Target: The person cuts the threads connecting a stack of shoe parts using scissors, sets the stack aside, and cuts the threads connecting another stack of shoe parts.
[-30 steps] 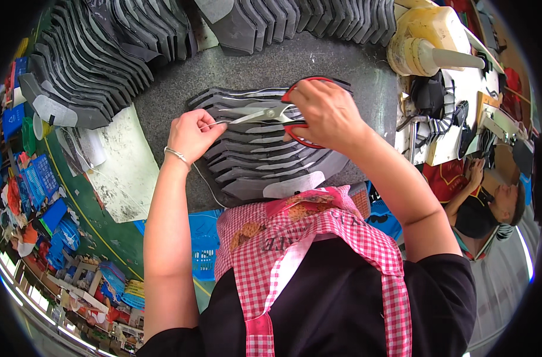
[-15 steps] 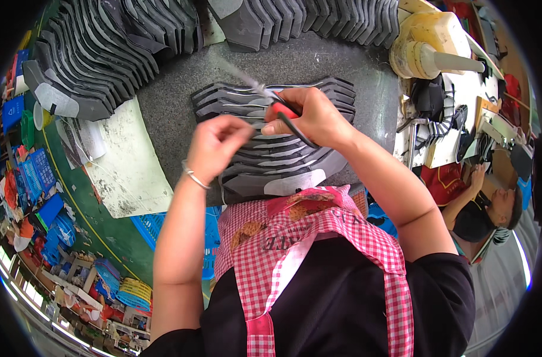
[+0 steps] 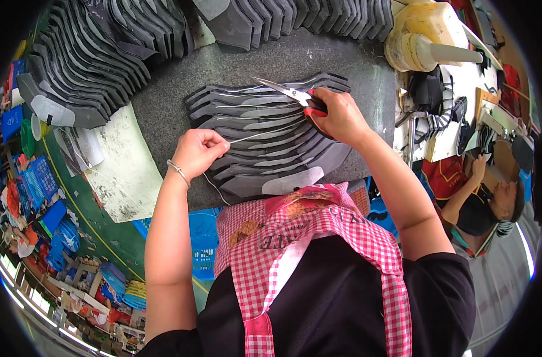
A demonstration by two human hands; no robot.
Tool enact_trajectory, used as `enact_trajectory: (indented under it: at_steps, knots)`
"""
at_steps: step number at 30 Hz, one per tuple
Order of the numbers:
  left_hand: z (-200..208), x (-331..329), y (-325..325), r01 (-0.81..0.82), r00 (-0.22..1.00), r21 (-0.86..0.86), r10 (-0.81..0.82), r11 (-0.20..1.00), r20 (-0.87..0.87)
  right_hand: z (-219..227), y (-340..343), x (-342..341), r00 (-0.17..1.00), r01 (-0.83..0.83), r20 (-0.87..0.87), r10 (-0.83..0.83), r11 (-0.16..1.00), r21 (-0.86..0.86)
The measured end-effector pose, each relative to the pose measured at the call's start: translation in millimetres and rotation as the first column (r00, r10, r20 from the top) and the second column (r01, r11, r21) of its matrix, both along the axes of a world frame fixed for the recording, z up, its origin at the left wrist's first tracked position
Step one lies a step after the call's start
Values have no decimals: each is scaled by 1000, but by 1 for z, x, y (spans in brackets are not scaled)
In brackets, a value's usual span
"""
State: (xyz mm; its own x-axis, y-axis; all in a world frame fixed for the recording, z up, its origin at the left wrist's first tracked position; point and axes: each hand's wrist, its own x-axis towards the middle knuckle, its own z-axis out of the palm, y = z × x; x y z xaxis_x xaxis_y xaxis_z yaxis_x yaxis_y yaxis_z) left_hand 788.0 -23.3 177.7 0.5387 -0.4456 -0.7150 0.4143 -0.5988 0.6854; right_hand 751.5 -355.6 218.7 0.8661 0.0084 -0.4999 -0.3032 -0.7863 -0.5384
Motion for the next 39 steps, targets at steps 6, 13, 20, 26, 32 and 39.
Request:
enact_trajectory:
  at_steps: [6, 13, 20, 26, 32, 39]
  knots:
    - [5, 17, -14, 87, 962, 265, -149, 960, 227, -8, -1, -1, 969, -189, 123, 214, 964, -187]
    - [16, 24, -30, 111, 910, 618, -329, 779, 251, 23, 5, 13, 824, -304, 398, 403, 907, -291]
    - [-9, 14, 13, -37, 979, 166, 2, 985, 204, 19, 51, 19, 683, -598, 236, 692, 714, -364]
    - [-11, 8, 18, -120, 968, 171, 77, 978, 239, 15, 63, 21, 726, -549, 203, 657, 731, -405]
    - [28, -29, -41, -287, 956, -397, 285, 872, -66, 30, 53, 13, 993, -69, -78, 94, 956, 284]
    - [17, -41, -40, -319, 940, -355, 245, 879, -237, 37, 19, -7, 991, 133, -33, -129, 982, 135]
